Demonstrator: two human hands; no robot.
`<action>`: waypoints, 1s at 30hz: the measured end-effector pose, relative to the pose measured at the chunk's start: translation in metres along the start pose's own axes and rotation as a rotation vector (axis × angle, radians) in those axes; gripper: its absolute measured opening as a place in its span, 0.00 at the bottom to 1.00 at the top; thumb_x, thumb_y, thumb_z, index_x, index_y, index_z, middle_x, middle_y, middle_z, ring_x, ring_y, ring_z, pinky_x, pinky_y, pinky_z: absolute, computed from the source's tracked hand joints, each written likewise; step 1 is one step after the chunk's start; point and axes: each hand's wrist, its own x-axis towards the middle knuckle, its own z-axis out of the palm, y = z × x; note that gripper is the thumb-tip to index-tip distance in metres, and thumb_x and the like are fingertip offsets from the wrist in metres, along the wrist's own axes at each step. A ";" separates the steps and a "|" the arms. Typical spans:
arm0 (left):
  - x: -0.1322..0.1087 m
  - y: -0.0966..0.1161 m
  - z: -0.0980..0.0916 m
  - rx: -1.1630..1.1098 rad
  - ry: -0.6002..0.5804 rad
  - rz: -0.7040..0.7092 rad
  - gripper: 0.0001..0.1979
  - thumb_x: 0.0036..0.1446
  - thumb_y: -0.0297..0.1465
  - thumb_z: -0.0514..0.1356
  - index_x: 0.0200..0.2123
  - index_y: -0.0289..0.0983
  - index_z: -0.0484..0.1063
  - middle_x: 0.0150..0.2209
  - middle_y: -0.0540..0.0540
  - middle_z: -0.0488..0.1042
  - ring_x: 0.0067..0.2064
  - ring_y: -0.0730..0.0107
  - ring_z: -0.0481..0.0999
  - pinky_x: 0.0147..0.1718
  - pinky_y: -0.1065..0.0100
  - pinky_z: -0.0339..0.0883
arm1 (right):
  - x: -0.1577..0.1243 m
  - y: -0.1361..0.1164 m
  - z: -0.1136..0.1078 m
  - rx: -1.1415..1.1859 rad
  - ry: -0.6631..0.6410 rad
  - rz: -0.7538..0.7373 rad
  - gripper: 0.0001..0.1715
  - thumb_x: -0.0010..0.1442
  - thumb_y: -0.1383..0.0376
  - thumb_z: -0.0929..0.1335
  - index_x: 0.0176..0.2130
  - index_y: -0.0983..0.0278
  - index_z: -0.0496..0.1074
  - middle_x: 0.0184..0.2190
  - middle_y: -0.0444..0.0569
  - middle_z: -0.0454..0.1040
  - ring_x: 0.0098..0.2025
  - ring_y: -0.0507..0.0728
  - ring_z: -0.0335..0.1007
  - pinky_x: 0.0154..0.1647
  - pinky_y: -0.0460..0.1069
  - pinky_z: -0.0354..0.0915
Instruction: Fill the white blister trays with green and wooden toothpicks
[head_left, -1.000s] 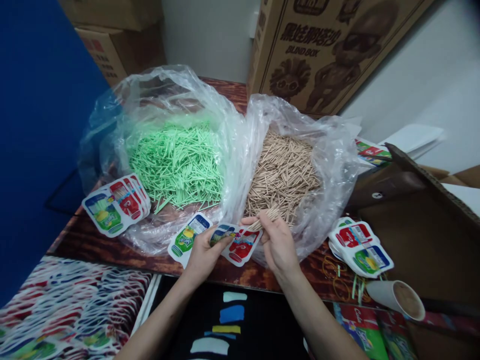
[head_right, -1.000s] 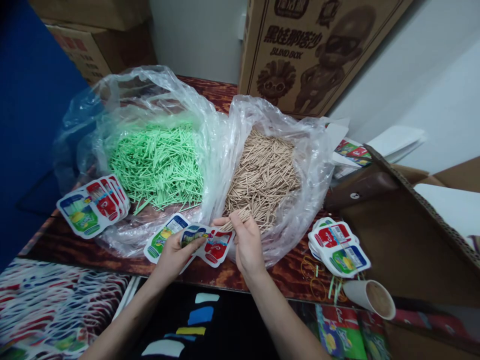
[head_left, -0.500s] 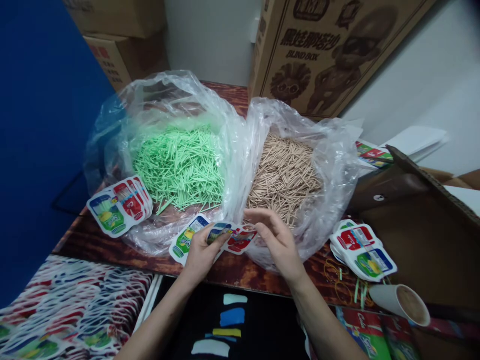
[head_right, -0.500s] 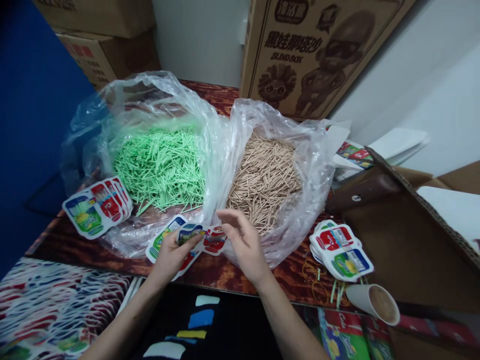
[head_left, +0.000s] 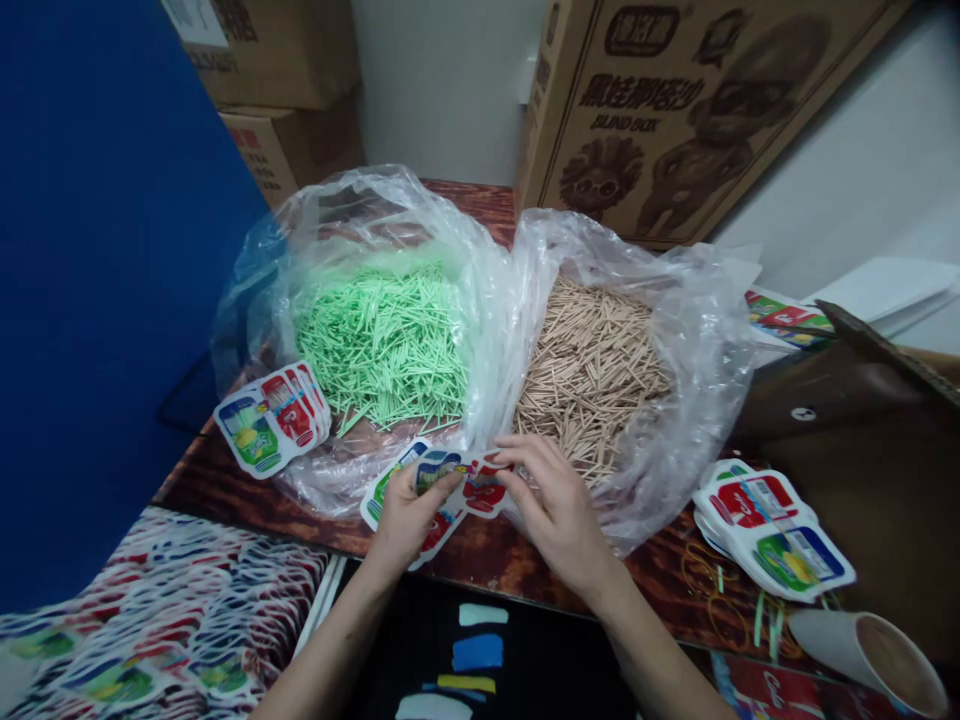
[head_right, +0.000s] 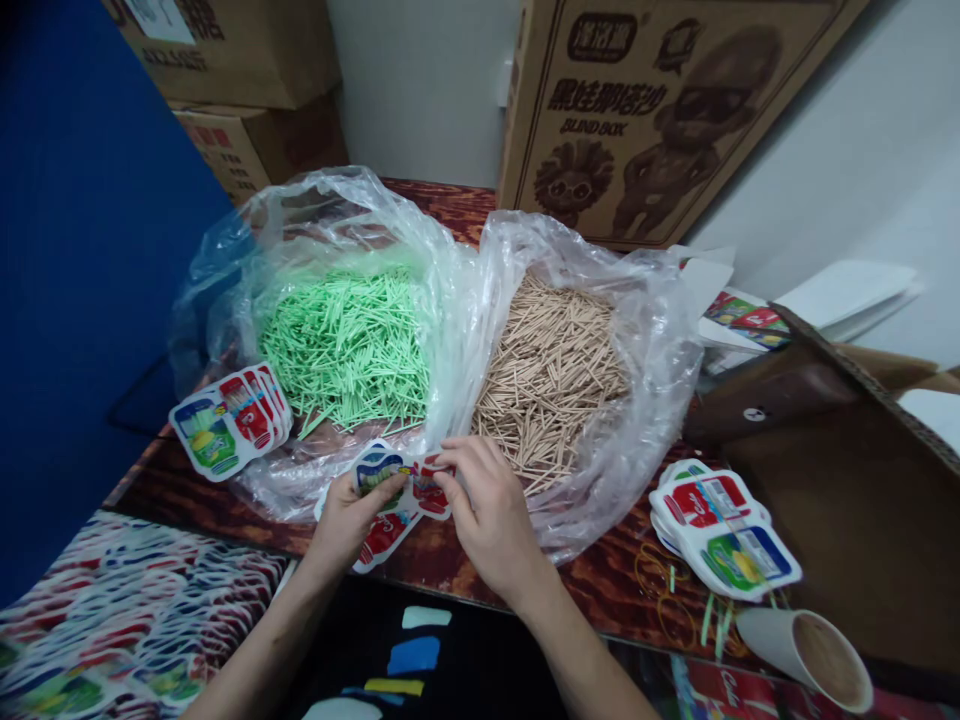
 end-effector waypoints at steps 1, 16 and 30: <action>0.001 -0.001 -0.002 -0.007 0.005 -0.006 0.10 0.49 0.36 0.66 0.28 0.34 0.74 0.26 0.50 0.75 0.28 0.72 0.71 0.30 0.71 0.67 | 0.002 0.000 0.003 -0.012 -0.030 -0.005 0.08 0.65 0.67 0.62 0.40 0.61 0.70 0.43 0.51 0.72 0.48 0.59 0.66 0.49 0.55 0.63; 0.009 0.010 -0.128 -0.190 0.593 0.095 0.18 0.39 0.36 0.71 0.34 0.32 0.77 0.31 0.46 0.80 0.30 0.66 0.78 0.34 0.64 0.73 | 0.054 0.019 0.081 0.467 -0.148 0.277 0.09 0.62 0.63 0.64 0.38 0.62 0.73 0.33 0.45 0.75 0.36 0.55 0.70 0.38 0.49 0.65; 0.062 -0.003 -0.194 0.862 1.088 0.246 0.34 0.52 0.37 0.62 0.61 0.35 0.57 0.57 0.35 0.68 0.57 0.50 0.68 0.54 0.56 0.61 | 0.126 -0.001 0.189 -0.577 -0.412 -0.506 0.09 0.61 0.72 0.63 0.39 0.70 0.72 0.38 0.57 0.70 0.42 0.62 0.62 0.38 0.53 0.59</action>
